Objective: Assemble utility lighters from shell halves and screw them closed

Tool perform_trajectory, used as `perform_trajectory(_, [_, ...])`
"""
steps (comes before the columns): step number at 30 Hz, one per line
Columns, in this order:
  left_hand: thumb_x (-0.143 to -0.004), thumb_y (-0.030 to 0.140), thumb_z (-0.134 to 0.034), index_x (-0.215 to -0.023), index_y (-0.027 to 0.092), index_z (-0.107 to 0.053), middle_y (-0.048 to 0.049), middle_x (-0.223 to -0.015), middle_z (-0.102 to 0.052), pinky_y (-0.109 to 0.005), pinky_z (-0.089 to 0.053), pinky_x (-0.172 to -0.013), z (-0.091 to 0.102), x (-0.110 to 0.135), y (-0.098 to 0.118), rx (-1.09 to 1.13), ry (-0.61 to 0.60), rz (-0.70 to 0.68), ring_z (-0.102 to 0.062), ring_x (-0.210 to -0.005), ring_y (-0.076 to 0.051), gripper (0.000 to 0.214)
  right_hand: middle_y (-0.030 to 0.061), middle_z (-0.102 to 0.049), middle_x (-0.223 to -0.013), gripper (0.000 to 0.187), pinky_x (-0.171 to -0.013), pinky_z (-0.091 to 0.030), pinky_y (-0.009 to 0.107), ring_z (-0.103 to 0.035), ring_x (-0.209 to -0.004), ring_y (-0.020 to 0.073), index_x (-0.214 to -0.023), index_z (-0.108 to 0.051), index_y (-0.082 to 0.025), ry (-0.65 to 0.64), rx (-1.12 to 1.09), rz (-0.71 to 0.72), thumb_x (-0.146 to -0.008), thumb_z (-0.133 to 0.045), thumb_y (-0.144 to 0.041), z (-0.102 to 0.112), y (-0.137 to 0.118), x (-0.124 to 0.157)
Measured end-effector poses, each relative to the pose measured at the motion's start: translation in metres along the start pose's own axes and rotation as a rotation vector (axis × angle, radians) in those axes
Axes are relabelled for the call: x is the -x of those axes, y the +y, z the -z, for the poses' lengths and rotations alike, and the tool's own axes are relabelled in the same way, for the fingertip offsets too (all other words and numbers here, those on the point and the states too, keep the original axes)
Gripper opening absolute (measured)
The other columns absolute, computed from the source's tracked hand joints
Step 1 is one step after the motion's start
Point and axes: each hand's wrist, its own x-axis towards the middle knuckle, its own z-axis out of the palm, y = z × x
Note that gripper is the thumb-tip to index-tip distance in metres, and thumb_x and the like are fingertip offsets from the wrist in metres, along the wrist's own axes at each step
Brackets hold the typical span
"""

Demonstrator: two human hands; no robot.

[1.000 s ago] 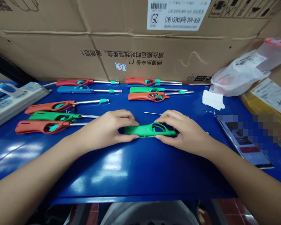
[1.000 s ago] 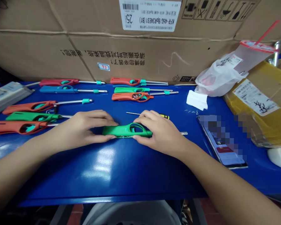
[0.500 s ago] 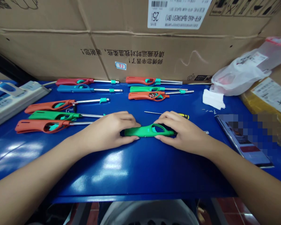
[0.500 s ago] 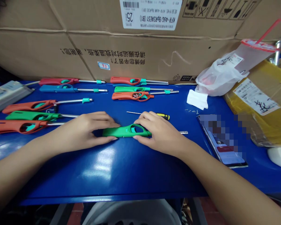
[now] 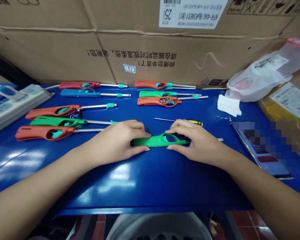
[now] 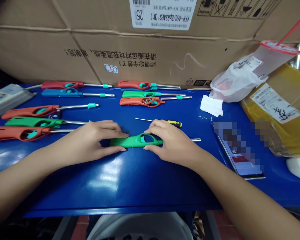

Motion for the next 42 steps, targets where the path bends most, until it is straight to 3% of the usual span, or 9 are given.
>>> perform_trajectory(5, [-0.094,0.027,-0.070,-0.119,0.018,-0.075,-0.0061,-0.103,-0.072,-0.034,-0.056,-0.081,-0.002,0.001,0.005,-0.122,0.007,-0.026,-0.070,-0.093,-0.023,0.026,0.0086,-0.067,-0.112,0.029,-0.093,-0.052,0.040,-0.063,-0.106,0.0245,-0.117,-0.069,-0.018,0.021,0.143,0.061,-0.092,-0.074,-0.030,0.000,-0.003,0.001])
perform_trajectory(10, [-0.090,0.021,-0.069,-0.116,0.013,-0.074,-0.0082,-0.100,-0.073,-0.037,-0.055,-0.072,-0.006,0.000,0.010,-0.332,0.082,-0.105,-0.070,-0.088,-0.027,0.027,0.0097,-0.071,-0.108,0.022,-0.083,-0.055,0.039,-0.066,-0.098,0.0255,-0.113,-0.073,-0.018,-0.003,0.384,0.141,-0.094,-0.068,-0.026,0.004,-0.008,0.001])
perform_trajectory(12, [-0.094,0.023,-0.065,-0.116,0.012,-0.072,-0.0083,-0.100,-0.073,-0.037,-0.055,-0.072,-0.007,0.000,0.010,-0.351,0.096,-0.134,-0.070,-0.087,-0.026,0.025,0.0086,-0.073,-0.105,0.019,-0.080,-0.055,0.038,-0.068,-0.095,0.0246,-0.110,-0.075,-0.019,0.009,0.395,0.158,-0.095,-0.066,-0.023,0.004,-0.007,0.002])
perform_trajectory(18, [-0.107,0.032,-0.047,-0.115,0.012,-0.070,-0.0086,-0.095,-0.070,-0.034,-0.053,-0.076,-0.007,-0.002,0.008,-0.305,0.102,-0.151,-0.068,-0.085,-0.023,0.032,0.0095,-0.077,-0.111,0.030,-0.087,-0.056,0.038,-0.072,-0.102,0.0252,-0.117,-0.074,-0.017,0.049,0.327,0.155,-0.102,-0.059,-0.038,0.006,-0.004,0.005])
perform_trajectory(23, [-0.107,0.028,-0.045,-0.112,0.010,-0.070,-0.0096,-0.095,-0.070,-0.035,-0.053,-0.076,-0.006,-0.001,0.009,-0.253,0.100,-0.161,-0.066,-0.085,-0.023,0.031,0.0075,-0.077,-0.108,0.032,-0.087,-0.055,0.037,-0.072,-0.099,0.0227,-0.117,-0.074,-0.018,0.004,0.267,0.158,-0.104,-0.055,-0.040,0.010,-0.008,0.006])
perform_trajectory(30, [-0.107,0.027,-0.043,-0.109,0.010,-0.070,-0.0096,-0.093,-0.070,-0.034,-0.053,-0.075,-0.010,0.000,0.014,-0.235,0.109,-0.170,-0.065,-0.083,-0.022,0.032,0.0049,-0.076,-0.090,0.029,-0.079,-0.052,0.036,-0.070,-0.084,0.0204,-0.094,-0.075,-0.019,0.005,0.295,0.158,-0.104,-0.053,-0.036,0.010,-0.009,0.005])
perform_trajectory(37, [-0.107,0.026,-0.045,-0.110,0.010,-0.070,-0.0103,-0.093,-0.069,-0.033,-0.052,-0.075,-0.003,-0.001,0.005,-0.217,0.115,-0.166,-0.066,-0.083,-0.022,0.030,0.0057,-0.079,-0.105,0.024,-0.086,-0.055,0.038,-0.073,-0.096,0.0238,-0.107,-0.075,-0.023,0.030,0.330,0.098,-0.102,-0.058,-0.039,0.020,-0.004,0.006])
perform_trajectory(42, [-0.106,0.027,-0.047,-0.111,0.010,-0.070,-0.0107,-0.093,-0.069,-0.033,-0.052,-0.078,0.003,0.000,-0.002,-0.156,0.113,-0.159,-0.066,-0.085,-0.022,0.029,0.0062,-0.077,-0.096,0.022,-0.078,-0.054,0.036,-0.072,-0.087,0.0229,-0.101,-0.073,-0.020,0.053,0.377,0.102,-0.102,-0.055,-0.033,0.029,-0.002,0.010])
